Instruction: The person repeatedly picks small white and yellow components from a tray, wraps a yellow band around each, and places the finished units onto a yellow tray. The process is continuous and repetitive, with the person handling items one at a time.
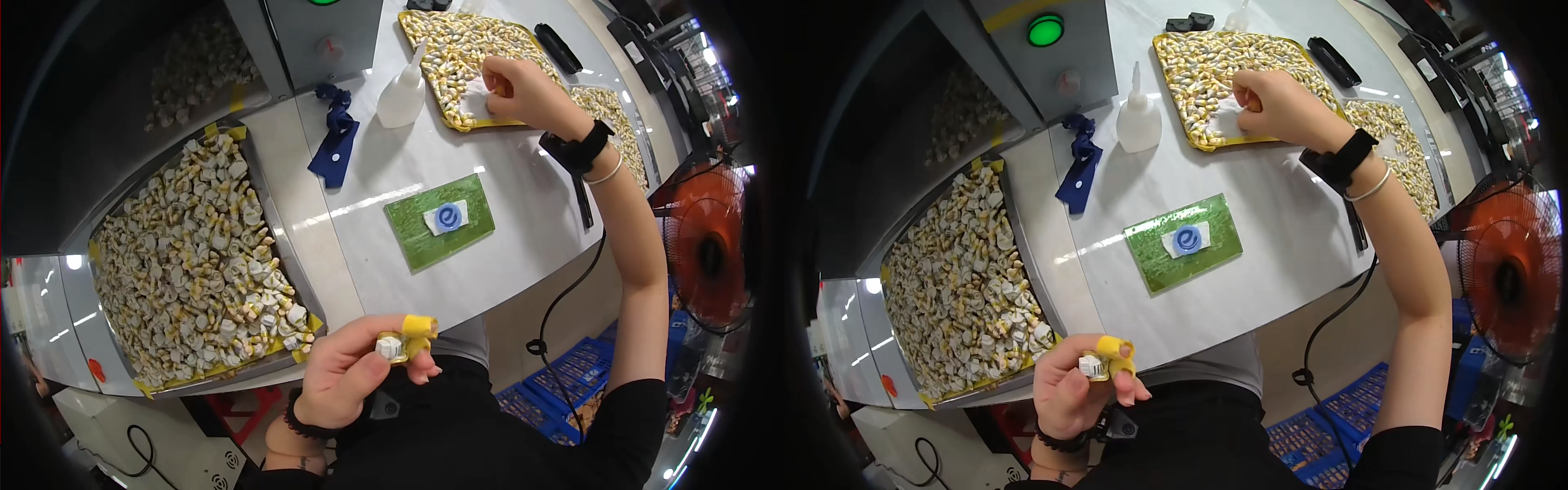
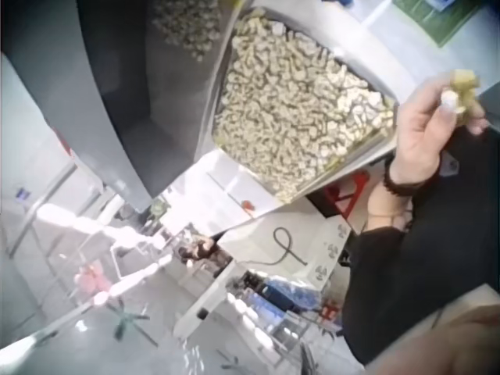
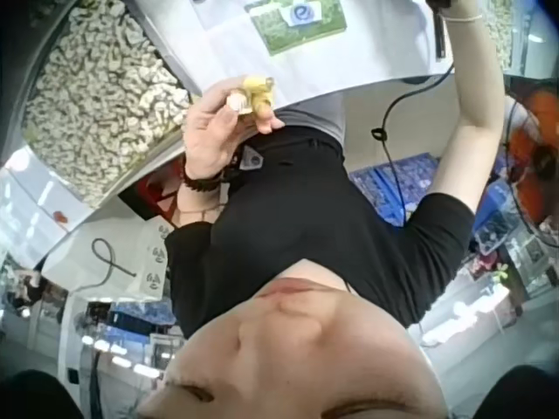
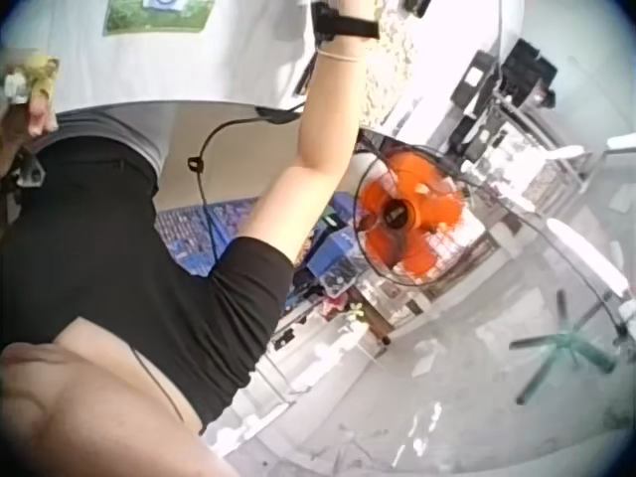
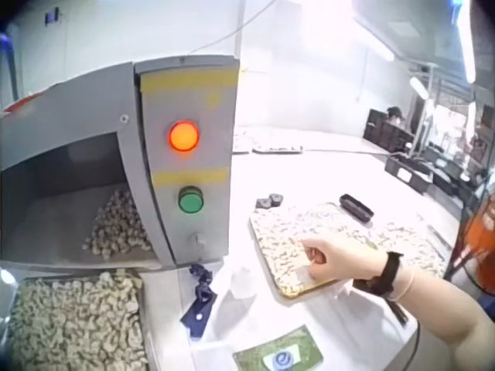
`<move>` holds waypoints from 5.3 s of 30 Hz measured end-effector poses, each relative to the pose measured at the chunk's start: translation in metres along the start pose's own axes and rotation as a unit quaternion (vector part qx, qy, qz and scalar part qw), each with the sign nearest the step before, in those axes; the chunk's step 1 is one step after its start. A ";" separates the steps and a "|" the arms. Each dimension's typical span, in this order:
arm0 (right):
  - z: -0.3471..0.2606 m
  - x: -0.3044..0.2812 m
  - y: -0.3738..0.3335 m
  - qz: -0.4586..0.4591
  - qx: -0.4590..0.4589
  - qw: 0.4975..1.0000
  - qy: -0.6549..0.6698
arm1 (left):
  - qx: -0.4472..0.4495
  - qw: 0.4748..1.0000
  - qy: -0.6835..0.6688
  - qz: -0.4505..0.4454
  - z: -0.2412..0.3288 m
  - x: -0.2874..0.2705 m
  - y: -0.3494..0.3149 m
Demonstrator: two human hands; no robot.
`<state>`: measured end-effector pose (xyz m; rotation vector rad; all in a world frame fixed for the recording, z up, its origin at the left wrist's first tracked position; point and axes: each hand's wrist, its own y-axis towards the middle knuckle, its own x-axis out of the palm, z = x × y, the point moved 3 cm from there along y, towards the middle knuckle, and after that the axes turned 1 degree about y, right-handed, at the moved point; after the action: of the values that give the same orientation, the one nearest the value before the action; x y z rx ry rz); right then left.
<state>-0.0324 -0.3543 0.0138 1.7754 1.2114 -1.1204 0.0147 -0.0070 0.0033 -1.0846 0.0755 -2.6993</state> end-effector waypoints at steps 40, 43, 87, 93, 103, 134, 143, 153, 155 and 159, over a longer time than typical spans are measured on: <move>-0.158 0.002 -0.074 0.077 -0.128 0.958 0.244 | -0.100 0.989 -0.088 0.061 -0.005 -0.007 0.013; -0.170 -0.002 -0.076 0.101 -0.185 0.942 0.262 | -0.135 0.982 -0.130 0.029 -0.009 -0.004 0.017; -0.179 0.008 -0.078 0.137 -0.261 0.923 0.247 | -0.176 0.938 -0.290 -0.072 -0.015 0.005 0.021; -0.180 0.002 -0.083 0.131 -0.222 0.930 0.264 | -0.189 0.931 -0.296 -0.094 -0.015 0.006 0.021; -0.180 -0.003 -0.091 0.088 -0.225 0.939 0.245 | -0.154 0.960 -0.228 -0.052 -0.011 0.005 0.023; -0.033 -0.045 -0.139 0.137 0.202 0.948 0.206 | 0.102 0.987 -0.089 0.081 0.002 -0.007 0.012; -0.112 0.006 -0.094 -0.002 -0.036 0.987 0.155 | 0.104 0.988 -0.040 0.107 0.001 -0.004 0.014; -0.121 0.026 -0.073 -0.037 -0.153 0.987 -0.030 | 0.085 0.992 -0.039 0.089 0.002 -0.011 0.008; -0.124 0.028 -0.072 -0.057 -0.165 0.983 -0.051 | 0.091 0.992 -0.035 0.080 0.001 -0.013 0.008; -0.128 0.035 -0.070 -0.042 -0.185 0.980 -0.067 | 0.122 0.989 -0.037 0.074 0.001 -0.015 0.011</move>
<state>-0.0586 -0.2069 0.0249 1.3588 1.3230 -0.9698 0.0274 -0.0138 -0.0076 -1.0578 -0.1769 -2.4571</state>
